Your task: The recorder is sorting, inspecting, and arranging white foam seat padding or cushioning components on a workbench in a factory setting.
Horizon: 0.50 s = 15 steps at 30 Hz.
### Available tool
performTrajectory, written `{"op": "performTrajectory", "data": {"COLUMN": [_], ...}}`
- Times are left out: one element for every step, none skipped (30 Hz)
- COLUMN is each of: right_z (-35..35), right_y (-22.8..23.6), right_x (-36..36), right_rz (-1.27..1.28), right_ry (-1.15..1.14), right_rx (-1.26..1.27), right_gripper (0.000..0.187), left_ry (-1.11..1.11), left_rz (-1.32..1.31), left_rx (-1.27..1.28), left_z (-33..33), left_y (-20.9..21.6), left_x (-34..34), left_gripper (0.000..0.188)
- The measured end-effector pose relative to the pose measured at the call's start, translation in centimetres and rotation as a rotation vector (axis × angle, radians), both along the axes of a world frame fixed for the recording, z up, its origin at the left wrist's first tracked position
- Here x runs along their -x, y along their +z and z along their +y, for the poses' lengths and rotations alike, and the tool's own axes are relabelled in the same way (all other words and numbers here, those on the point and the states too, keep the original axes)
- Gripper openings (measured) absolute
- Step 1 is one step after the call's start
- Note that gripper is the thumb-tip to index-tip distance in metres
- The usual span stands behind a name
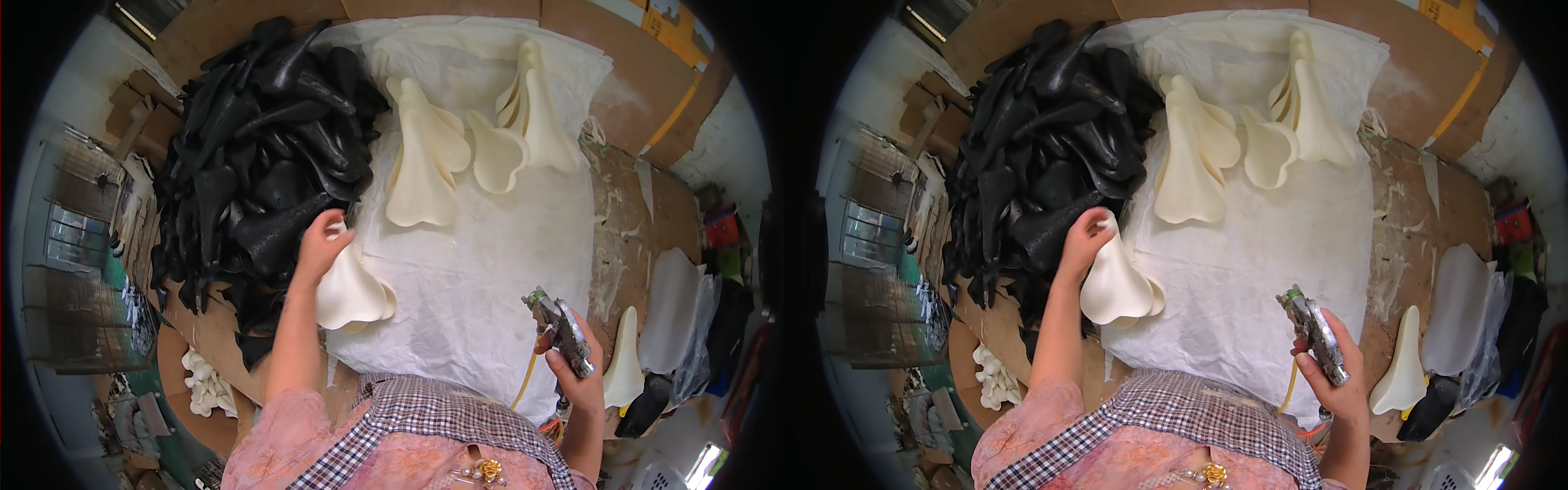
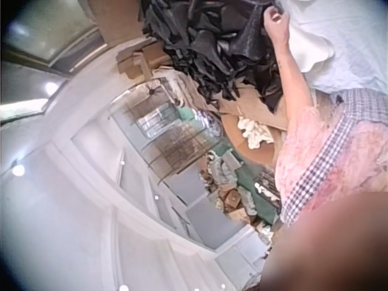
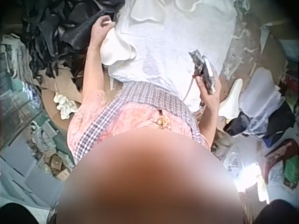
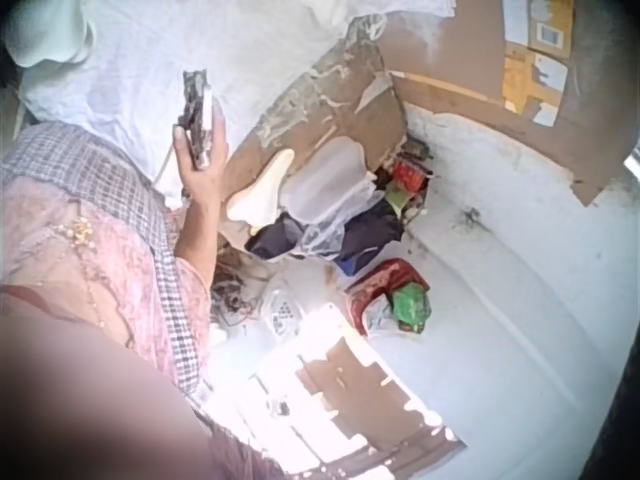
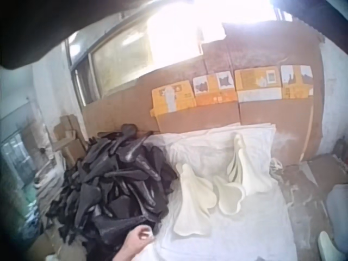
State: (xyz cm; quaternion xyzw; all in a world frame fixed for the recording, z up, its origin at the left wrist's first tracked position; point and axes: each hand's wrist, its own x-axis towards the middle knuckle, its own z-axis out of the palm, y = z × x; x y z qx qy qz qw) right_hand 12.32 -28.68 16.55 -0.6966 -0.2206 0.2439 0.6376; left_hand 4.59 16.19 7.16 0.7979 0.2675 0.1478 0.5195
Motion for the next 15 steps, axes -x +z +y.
{"op": "performTrajectory", "data": {"right_z": [0.4, 0.7, 0.8, 1.0, 1.0, 0.7, 0.4, 0.1, -0.3, -0.8, -1.1, -1.3, -1.4, -0.9, -0.6], "right_y": [0.4, 0.7, 1.1, 1.5, 1.8, 1.8, 1.9, 1.9, 2.0, 2.3, 2.6, 2.8, 3.0, 3.2, 3.4], "right_x": [0.1, 0.1, 0.3, 0.5, 0.8, 0.9, 1.1, 1.2, 1.2, 1.1, 1.4, 1.8, 2.0, 2.0, 2.0], "right_rz": [-0.006, -0.01, -0.017, -0.024, -0.031, -0.052, -0.071, -0.066, -0.066, -0.091, -0.111, -0.073, -0.052, -0.054, -0.059], "right_ry": [0.012, 0.011, 0.021, 0.035, 0.032, 0.012, -0.003, -0.023, -0.034, -0.056, -0.066, -0.071, -0.058, -0.038, -0.029], "right_rx": [-0.023, -0.02, -0.035, -0.052, -0.047, -0.045, -0.046, -0.06, -0.056, -0.043, -0.036, -0.06, -0.085, -0.093, -0.094], "right_gripper": [0.058, 0.058, 0.059, 0.059, 0.059, 0.059, 0.06, 0.06, 0.06, 0.061, 0.062, 0.063, 0.063, 0.063, 0.063], "left_ry": [-0.024, -0.001, 0.024, 0.028, 0.056, 0.076, 0.072, 0.002, -0.077, -0.156, -0.225, -0.247, -0.264, -0.31, -0.366], "left_rz": [-0.01, 0.073, 0.156, 0.152, 0.209, 0.262, 0.253, 0.205, 0.162, 0.158, 0.162, 0.127, 0.086, 0.155, 0.219], "left_rx": [-0.082, -0.203, -0.328, -0.331, -0.492, -0.653, -0.648, -0.6, -0.551, -0.521, -0.495, -0.485, -0.478, -0.407, -0.327], "left_z": [0.0, -0.8, -1.4, -1.3, -1.3, -2.2, -2.6, -2.6, -3.5, -5.2, -6.9, -8.3, -9.8, -11.3, -12.8], "left_y": [-1.0, -2.4, -3.8, -4.8, -6.5, -6.2, -5.6, -5.0, -3.4, -2.0, -1.1, -1.7, -2.8, -4.5, -6.1], "left_x": [-2.7, -6.0, -8.4, -9.6, -10.9, -12.0, -12.3, -12.0, -11.5, -11.1, -9.6, -7.5, -5.9, -4.2, -2.9], "left_gripper": [0.04, 0.037, 0.034, 0.034, 0.032, 0.029, 0.029, 0.027, 0.026, 0.024, 0.023, 0.024, 0.025, 0.026, 0.027]}}
